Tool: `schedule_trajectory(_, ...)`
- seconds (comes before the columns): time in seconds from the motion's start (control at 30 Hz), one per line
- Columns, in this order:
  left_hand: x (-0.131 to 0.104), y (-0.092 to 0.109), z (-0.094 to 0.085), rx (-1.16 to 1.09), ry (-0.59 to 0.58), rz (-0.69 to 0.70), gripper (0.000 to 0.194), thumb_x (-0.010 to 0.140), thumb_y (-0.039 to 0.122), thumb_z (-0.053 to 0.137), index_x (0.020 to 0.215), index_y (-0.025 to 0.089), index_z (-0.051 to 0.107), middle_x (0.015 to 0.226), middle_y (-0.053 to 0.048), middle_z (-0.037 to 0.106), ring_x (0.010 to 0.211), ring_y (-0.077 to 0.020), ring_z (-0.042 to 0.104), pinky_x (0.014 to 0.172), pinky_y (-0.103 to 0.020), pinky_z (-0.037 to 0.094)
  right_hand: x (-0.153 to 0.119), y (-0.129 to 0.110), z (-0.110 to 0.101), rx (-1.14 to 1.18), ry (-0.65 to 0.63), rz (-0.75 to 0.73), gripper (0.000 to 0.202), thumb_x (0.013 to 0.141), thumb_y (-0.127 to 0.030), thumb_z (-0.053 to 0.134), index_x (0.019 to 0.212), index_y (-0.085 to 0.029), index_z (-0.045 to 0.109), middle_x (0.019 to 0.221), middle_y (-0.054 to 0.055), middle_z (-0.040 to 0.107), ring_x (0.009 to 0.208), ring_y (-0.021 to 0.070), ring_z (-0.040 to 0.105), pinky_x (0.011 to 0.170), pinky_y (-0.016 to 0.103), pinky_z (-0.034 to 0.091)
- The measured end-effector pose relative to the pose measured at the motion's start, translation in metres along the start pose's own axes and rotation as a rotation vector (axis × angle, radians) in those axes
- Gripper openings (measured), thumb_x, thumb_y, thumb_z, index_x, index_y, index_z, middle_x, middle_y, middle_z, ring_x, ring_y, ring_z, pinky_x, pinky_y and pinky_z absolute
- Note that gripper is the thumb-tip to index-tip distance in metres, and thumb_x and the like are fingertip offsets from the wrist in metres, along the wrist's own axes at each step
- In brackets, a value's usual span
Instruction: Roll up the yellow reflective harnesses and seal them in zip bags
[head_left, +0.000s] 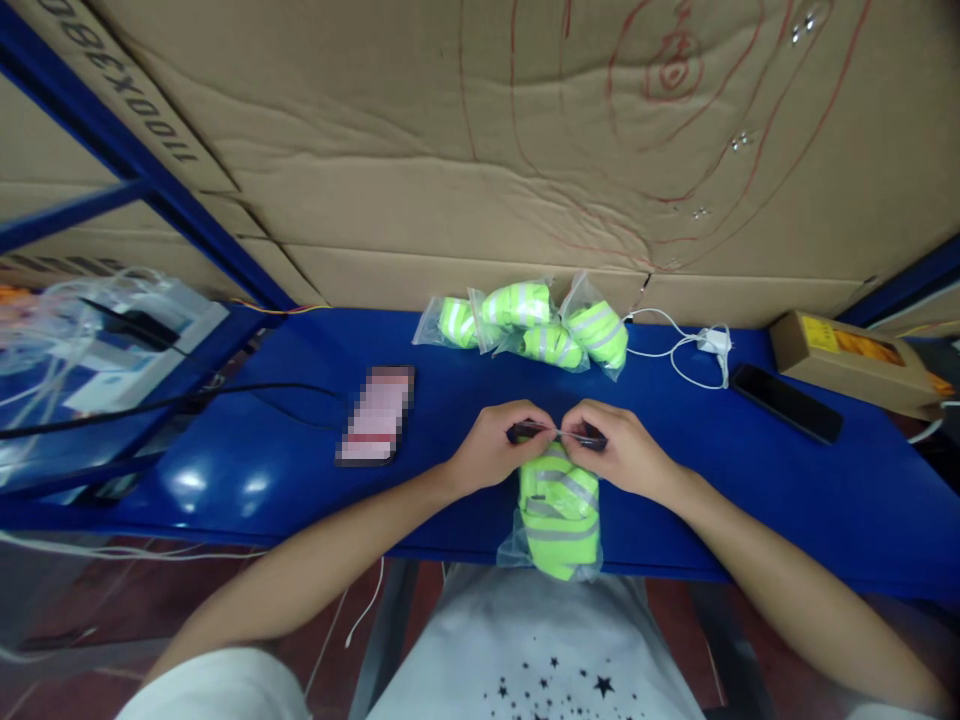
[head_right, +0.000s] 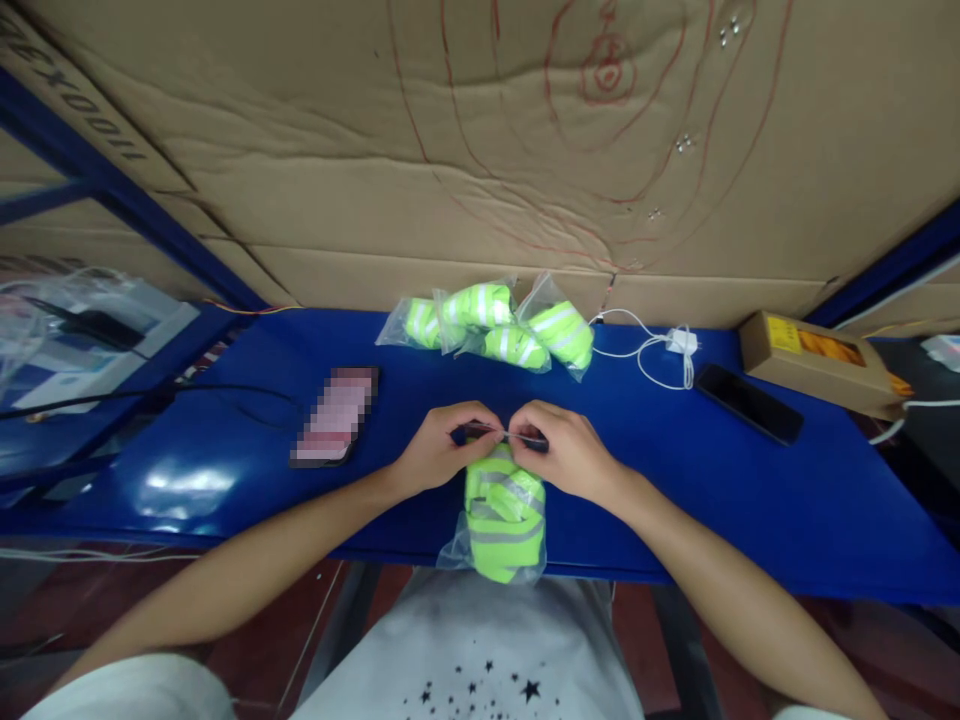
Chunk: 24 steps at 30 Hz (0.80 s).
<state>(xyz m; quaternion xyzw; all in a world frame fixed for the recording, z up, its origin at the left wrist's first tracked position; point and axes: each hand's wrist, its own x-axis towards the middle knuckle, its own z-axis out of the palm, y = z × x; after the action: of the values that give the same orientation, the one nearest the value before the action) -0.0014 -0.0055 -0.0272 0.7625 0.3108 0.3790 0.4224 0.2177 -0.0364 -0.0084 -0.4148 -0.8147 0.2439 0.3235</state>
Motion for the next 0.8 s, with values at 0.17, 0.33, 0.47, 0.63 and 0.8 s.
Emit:
schedule_trajectory(0.17, 0.001, -0.005, 0.002, -0.046, -0.034, -0.053, 0.019, 0.090, 0.035, 0.071, 0.089, 0.016, 0.075, 0.085, -0.006, 0.074, 0.079, -0.0157, 0.066, 0.074, -0.026, 0.050, -0.001, 0.005, 0.001, 0.002, -0.060, -0.021, 0.005, 0.094, -0.022, 0.061, 0.089, -0.022, 0.062, 0.083, 0.001, 0.062, 0.073, 0.0138, 0.058, 0.068, 0.026, 0.044)
schedule_trajectory(0.33, 0.004, -0.014, 0.007, -0.177, -0.045, -0.143, 0.032, 0.091, 0.046, 0.069, 0.099, 0.016, 0.073, 0.093, -0.007, 0.075, 0.084, -0.0173, 0.069, 0.076, -0.026, 0.053, 0.000, 0.014, -0.005, -0.103, -0.077, 0.010, 0.010, 0.100, -0.028, 0.058, 0.099, -0.023, 0.066, 0.093, 0.003, 0.069, 0.079, 0.0154, 0.064, 0.071, 0.027, 0.045)
schedule_trajectory(0.47, 0.006, -0.019, 0.003, -0.223, -0.031, -0.202, 0.043, 0.095, 0.053, 0.062, 0.111, 0.015, 0.074, 0.098, -0.008, 0.076, 0.079, -0.0161, 0.068, 0.070, -0.025, 0.054, 0.002, 0.021, -0.008, -0.124, -0.004, 0.053, 0.014, 0.101, -0.034, 0.060, 0.101, -0.023, 0.069, 0.097, 0.004, 0.072, 0.084, 0.0168, 0.068, 0.073, 0.028, 0.047)
schedule_trajectory(0.63, 0.005, -0.016, -0.004, -0.242, -0.010, -0.261, 0.049, 0.095, 0.054, 0.060, 0.114, 0.013, 0.077, 0.092, -0.007, 0.076, 0.064, -0.0131, 0.061, 0.057, -0.022, 0.051, 0.004, 0.019, -0.011, -0.221, 0.096, 0.119, 0.021, 0.103, -0.039, 0.056, 0.105, -0.022, 0.069, 0.096, 0.004, 0.071, 0.084, 0.0173, 0.068, 0.071, 0.028, 0.047)
schedule_trajectory(0.8, 0.007, -0.013, -0.005, -0.238, 0.024, -0.274, 0.051, 0.094, 0.054, 0.060, 0.116, 0.011, 0.077, 0.094, -0.009, 0.077, 0.066, -0.0136, 0.061, 0.057, -0.022, 0.051, 0.003, 0.014, -0.014, -0.219, 0.241, 0.026, 0.021, 0.105, -0.035, 0.052, 0.113, -0.021, 0.067, 0.109, 0.009, 0.072, 0.102, 0.0227, 0.066, 0.091, 0.037, 0.050)
